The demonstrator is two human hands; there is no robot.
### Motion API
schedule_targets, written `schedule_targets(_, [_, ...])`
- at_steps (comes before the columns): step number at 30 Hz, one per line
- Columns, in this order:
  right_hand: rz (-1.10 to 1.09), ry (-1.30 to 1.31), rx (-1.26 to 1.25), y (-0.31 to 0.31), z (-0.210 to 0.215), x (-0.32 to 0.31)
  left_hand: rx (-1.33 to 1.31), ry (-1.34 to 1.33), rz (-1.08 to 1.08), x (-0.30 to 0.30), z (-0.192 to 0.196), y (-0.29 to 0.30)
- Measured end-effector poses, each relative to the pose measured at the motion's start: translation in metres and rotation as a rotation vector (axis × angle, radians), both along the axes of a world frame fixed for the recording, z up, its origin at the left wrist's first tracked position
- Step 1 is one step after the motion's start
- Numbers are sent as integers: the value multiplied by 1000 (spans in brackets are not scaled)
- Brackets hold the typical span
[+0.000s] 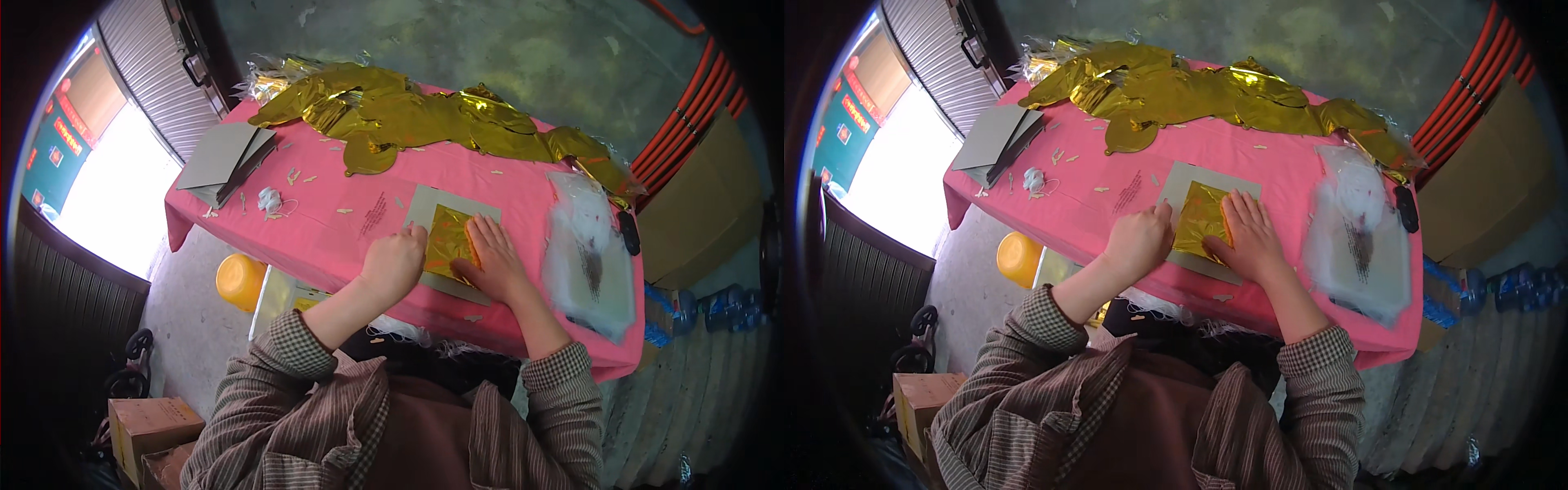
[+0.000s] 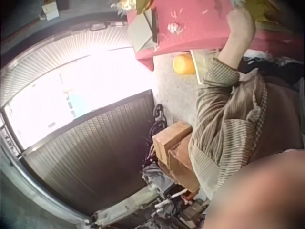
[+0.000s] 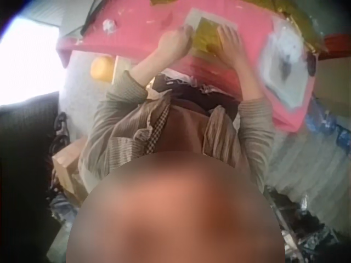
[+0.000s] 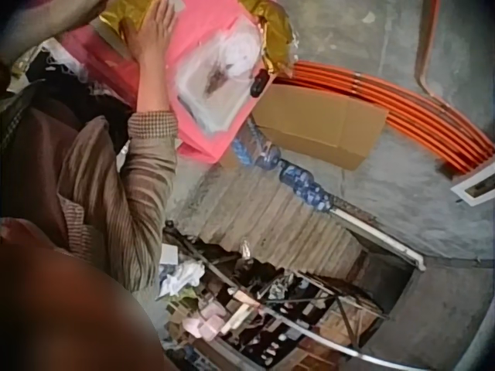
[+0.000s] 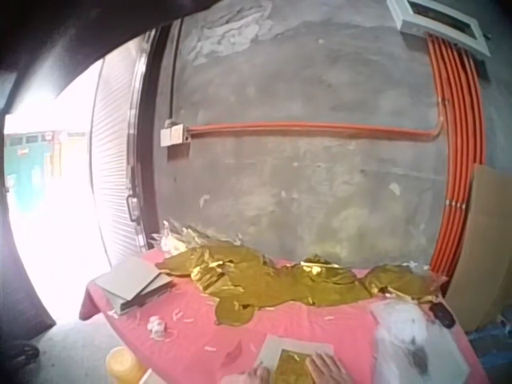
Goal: The person folds a gold foil balloon by hand, places it onto a cardboard backing, and slides both into a plastic sleeve. After pressing it flat, they set the packaged balloon aside and pick up another cardboard backing.
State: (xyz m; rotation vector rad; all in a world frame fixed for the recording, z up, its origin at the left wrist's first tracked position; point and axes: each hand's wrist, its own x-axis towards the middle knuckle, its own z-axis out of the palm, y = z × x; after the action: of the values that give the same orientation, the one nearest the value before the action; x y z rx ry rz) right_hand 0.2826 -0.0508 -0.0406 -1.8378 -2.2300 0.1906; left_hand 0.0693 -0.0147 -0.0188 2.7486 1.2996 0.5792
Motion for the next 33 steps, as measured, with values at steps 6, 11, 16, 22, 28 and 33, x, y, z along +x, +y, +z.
schedule_targets(6, [2,18,6,-1,-1,0,-58,-2,26,12,-11,21])
schedule_targets(11, [0,28,-1,-2,2,-1,-72,-48,13,14,-7,29])
schedule_targets(16, [-8,21,-25,-1,4,-2,3,3,-24,21,-4,22])
schedule_targets(22, [0,25,-15,0,-2,0,-49,70,6,28,-14,18])
schedule_targets(28, [-6,24,-157,0,6,3,-98,146,-31,29,-17,22])
schedule_targets(33, [45,44,-248,2,14,29,-143,131,-33,30,-14,24])
